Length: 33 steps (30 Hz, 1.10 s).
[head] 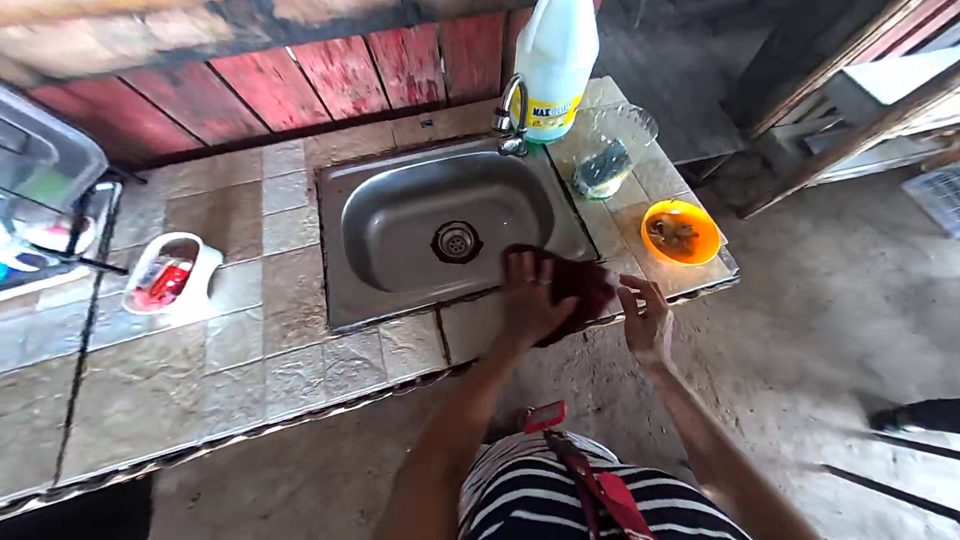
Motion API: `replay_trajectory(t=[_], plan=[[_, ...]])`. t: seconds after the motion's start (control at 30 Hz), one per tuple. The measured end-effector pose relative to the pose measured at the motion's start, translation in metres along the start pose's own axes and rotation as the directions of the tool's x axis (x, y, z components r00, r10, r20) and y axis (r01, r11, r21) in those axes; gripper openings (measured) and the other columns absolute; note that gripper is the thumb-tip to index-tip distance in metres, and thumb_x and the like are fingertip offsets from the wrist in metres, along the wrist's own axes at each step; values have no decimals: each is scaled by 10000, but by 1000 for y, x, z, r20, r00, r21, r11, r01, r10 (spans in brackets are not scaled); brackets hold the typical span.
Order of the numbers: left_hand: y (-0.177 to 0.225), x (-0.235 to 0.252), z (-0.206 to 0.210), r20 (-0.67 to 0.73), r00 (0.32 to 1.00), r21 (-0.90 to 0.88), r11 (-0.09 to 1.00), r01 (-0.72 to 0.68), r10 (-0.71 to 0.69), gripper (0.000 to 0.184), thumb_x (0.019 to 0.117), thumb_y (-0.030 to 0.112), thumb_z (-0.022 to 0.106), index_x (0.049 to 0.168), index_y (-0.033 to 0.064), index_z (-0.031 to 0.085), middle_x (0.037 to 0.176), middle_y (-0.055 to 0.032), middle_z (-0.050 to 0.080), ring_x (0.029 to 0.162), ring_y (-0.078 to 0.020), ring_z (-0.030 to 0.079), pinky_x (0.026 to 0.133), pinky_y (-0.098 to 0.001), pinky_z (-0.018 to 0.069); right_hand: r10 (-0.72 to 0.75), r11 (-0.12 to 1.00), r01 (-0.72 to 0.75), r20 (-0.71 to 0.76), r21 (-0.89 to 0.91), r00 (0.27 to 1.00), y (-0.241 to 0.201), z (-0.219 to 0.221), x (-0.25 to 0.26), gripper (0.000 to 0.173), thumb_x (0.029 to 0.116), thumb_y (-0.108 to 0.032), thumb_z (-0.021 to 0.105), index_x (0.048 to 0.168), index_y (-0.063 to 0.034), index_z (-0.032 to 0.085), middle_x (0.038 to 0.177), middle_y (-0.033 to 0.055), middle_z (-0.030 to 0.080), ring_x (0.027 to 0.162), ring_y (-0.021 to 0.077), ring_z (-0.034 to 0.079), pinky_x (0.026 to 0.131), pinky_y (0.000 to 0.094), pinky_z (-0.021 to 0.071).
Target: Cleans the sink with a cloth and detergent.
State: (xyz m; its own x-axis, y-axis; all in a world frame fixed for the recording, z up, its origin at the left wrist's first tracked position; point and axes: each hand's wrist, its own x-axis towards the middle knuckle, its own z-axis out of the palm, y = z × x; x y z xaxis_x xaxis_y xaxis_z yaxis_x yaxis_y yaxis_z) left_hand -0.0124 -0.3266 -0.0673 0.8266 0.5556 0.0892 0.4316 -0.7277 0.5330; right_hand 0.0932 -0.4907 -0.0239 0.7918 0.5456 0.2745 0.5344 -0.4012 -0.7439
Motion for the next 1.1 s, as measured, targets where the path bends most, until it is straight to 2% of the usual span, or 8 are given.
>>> replay_trajectory(t=[0.13,0.27,0.4,0.53,0.73,0.93,1.0,1.1], plan=[[13,40,-28,226,971,-209,977,-35,83,439,990,322,630,1377,116,652,1508,-143,535,1500,-349,344,1234,-536,239,-79,994,73,-65,-87,995,9,30,12,358,1032,-141,519,1287,86,627,1319,320,589,1281,442,547,1112,511,423],[-72,-21,-121,-11,998,-170,984,61,-64,253,885,116,692,1104,18,773,1255,-197,692,1264,-368,601,1133,-496,420,-58,965,35,-82,-261,995,15,55,14,398,1022,-152,472,1329,57,615,1347,329,575,1275,535,520,1076,653,380],[-218,-84,-194,-405,809,70,868,491,-425,304,959,175,645,1201,16,738,1352,-272,616,1323,-478,523,1119,-628,377,-70,928,29,-97,-371,993,17,65,18,432,1004,-274,463,1246,0,694,1301,303,607,1212,535,555,989,699,396],[-286,-44,-215,-379,728,80,763,642,-572,493,1033,354,580,1392,17,608,1516,-287,463,1469,-509,318,1198,-647,223,-126,919,71,-118,-388,985,15,69,17,421,986,-263,477,1172,17,730,1255,319,620,1152,561,573,976,717,390],[-367,123,-211,-312,804,135,815,564,-505,608,1081,466,426,1554,84,430,1626,-264,313,1536,-507,144,1196,-713,123,-113,914,49,-138,-403,984,-3,74,23,377,968,-157,479,1128,80,725,1216,362,626,1144,576,581,1035,672,395],[-462,170,-256,-239,962,145,974,173,-135,373,1078,221,490,1357,21,635,1480,-190,556,1460,-407,407,1220,-577,275,-93,900,50,-79,-432,993,-12,71,31,353,976,-134,500,1163,74,714,1234,358,620,1168,549,582,1060,618,411],[-503,141,-290,-321,889,226,885,406,-326,356,1027,196,583,1361,88,644,1510,-150,533,1450,-385,421,1193,-608,302,-85,894,40,-81,-445,993,-13,71,31,357,966,-139,494,1149,72,717,1224,353,623,1162,540,588,1058,614,413],[-539,104,-335,-404,605,77,634,770,-686,434,1061,293,524,1434,78,581,1550,-257,445,1464,-509,333,1147,-757,206,-94,881,40,-92,-472,991,-7,70,36,383,950,-176,481,1120,69,721,1195,350,630,1127,546,597,1026,637,420]])
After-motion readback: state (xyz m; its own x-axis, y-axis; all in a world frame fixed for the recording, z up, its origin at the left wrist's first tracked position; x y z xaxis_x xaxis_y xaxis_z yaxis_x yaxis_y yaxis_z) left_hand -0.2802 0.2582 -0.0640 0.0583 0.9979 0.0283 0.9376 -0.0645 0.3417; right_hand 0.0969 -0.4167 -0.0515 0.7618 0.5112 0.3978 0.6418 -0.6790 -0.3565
